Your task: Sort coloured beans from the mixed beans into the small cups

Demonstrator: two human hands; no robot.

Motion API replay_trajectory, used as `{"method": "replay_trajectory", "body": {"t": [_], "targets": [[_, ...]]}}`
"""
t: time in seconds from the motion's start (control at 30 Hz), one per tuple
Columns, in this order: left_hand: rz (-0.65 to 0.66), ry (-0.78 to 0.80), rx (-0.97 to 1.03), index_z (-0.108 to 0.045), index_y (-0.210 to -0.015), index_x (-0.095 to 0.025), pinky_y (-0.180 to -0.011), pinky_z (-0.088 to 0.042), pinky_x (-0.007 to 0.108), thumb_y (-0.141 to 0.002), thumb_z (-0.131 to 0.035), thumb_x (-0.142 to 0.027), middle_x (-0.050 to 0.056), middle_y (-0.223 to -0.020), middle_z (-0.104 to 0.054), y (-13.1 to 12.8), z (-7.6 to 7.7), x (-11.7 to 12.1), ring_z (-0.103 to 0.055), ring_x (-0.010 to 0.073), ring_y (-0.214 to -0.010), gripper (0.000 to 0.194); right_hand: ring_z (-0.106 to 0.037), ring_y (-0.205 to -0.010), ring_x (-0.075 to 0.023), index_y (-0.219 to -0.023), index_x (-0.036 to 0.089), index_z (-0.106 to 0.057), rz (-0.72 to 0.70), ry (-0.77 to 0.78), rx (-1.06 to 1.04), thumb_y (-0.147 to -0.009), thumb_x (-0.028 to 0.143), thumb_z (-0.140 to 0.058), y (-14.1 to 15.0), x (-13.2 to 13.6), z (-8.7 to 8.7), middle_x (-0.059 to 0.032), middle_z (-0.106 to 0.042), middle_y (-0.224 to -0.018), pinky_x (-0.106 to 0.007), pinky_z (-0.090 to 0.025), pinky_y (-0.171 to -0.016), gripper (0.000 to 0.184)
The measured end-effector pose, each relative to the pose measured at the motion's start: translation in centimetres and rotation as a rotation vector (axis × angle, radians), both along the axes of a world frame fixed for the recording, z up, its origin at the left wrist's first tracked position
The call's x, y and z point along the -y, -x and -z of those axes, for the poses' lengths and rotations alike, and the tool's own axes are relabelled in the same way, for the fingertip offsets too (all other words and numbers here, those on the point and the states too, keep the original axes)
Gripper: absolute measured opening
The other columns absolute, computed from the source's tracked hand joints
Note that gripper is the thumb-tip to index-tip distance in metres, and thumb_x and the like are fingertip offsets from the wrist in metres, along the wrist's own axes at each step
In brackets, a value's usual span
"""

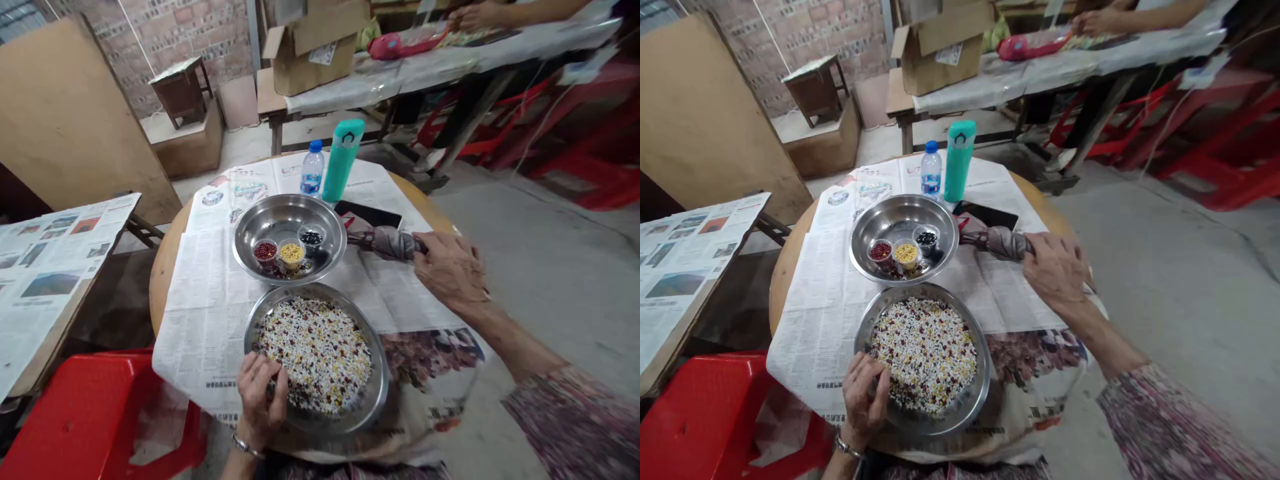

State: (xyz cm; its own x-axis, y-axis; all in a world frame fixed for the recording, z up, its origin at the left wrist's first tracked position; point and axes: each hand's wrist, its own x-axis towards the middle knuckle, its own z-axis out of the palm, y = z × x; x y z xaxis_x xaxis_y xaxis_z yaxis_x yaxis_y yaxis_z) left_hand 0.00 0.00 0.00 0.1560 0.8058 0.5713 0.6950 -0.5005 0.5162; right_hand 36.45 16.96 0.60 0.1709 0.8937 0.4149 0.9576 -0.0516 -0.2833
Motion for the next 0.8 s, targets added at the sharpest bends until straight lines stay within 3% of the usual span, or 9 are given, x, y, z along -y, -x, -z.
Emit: {"method": "replay_trajectory", "body": {"t": [0.13,0.2,0.27,0.33,0.43,0.6,0.8], "targets": [[-0.009,0.011,-0.003,-0.055,-0.077,-0.019,-0.071,-0.044,0.034,-0.091,-0.05,-0.01,0.0,-0.064,-0.062,0.0,0.1,0.1,-0.056,0.0144,-0.063,0.018,-0.059,-0.102,-0.0299,-0.105,0.017,-0.07,-0.245,-0.163,-0.037,-0.089,0.032,-0.053,6.1,0.3,-2.8,-0.0137,-0.071,-0.106,-0.043,-0.04,-0.09,0.028],[-0.011,0.015,0.0,-0.055,-0.077,-0.019,-0.072,-0.044,0.034,-0.091,-0.049,-0.01,0.0,-0.065,-0.062,0.0,0.2,0.1,-0.056,0.0142,-0.063,0.018,-0.061,-0.091,-0.0251,-0.096,0.02,-0.072,-0.48,-0.133,-0.083,-0.093,0.033,-0.05,10.0,-0.3,-4.4,-0.0086,-0.073,-0.093,-0.039,-0.04,-0.084,0.025],[-0.011,0.017,0.008,-0.055,-0.077,-0.019,-0.072,-0.044,0.034,-0.091,-0.049,-0.01,0.0,-0.065,-0.062,0.0,0.1,0.1,-0.056,0.014,-0.063,0.018,-0.06,-0.089,-0.0231,-0.093,0.022,-0.072,-0.63,-0.11,-0.093,-0.096,0.031,-0.047,14.0,-1.4,-5.9,-0.0055,-0.073,-0.091,-0.038,-0.039,-0.083,0.027],[-0.008,0.014,0.018,-0.055,-0.078,-0.019,-0.072,-0.044,0.033,-0.09,-0.05,-0.008,0.0,-0.066,-0.062,0.0,0.0,0.1,-0.056,0.0138,-0.064,0.017,-0.059,-0.09,-0.0226,-0.093,0.023,-0.073,-0.718,-0.057,-0.057,-0.096,0.028,-0.047,17.7,-3.0,-7.0,-0.0046,-0.073,-0.091,-0.038,-0.037,-0.083,0.027],[-0.002,0.002,0.022,-0.055,-0.08,-0.019,-0.072,-0.044,0.032,-0.089,-0.052,-0.007,-0.001,-0.067,-0.062,0.0,-0.1,0.1,-0.055,0.0136,-0.064,0.015,-0.056,-0.093,-0.0253,-0.093,0.02,-0.074,-0.744,0.042,0.069,-0.093,0.025,-0.051,21.6,-5.2,-7.4,-0.0077,-0.073,-0.093,-0.039,-0.034,-0.079,0.024],[0.01,0.04,0.034,-0.053,-0.081,-0.019,-0.073,-0.043,0.032,-0.089,-0.052,-0.007,-0.001,-0.068,-0.06,0.1,0.2,0.2,-0.054,0.0141,-0.066,0.014,-0.055,-0.092,-0.0259,-0.091,0.02,-0.073,-0.761,0.107,0.228,-0.09,0.019,-0.051,23.8,-7.3,-6.1,-0.0092,-0.072,-0.091,-0.038,-0.031,-0.076,0.022],[0.012,0.022,0.04,-0.053,-0.081,-0.019,-0.075,-0.042,0.033,-0.09,-0.051,-0.006,0.0,-0.067,-0.06,0.1,0.3,0.1,-0.054,0.0141,-0.066,0.015,-0.054,-0.09,-0.024,-0.086,0.018,-0.07,-0.735,0.09,0.243,-0.091,0.018,-0.049,24.1,-7.4,-5.2,-0.0099,-0.07,-0.089,-0.037,-0.031,-0.076,0.022]]}}
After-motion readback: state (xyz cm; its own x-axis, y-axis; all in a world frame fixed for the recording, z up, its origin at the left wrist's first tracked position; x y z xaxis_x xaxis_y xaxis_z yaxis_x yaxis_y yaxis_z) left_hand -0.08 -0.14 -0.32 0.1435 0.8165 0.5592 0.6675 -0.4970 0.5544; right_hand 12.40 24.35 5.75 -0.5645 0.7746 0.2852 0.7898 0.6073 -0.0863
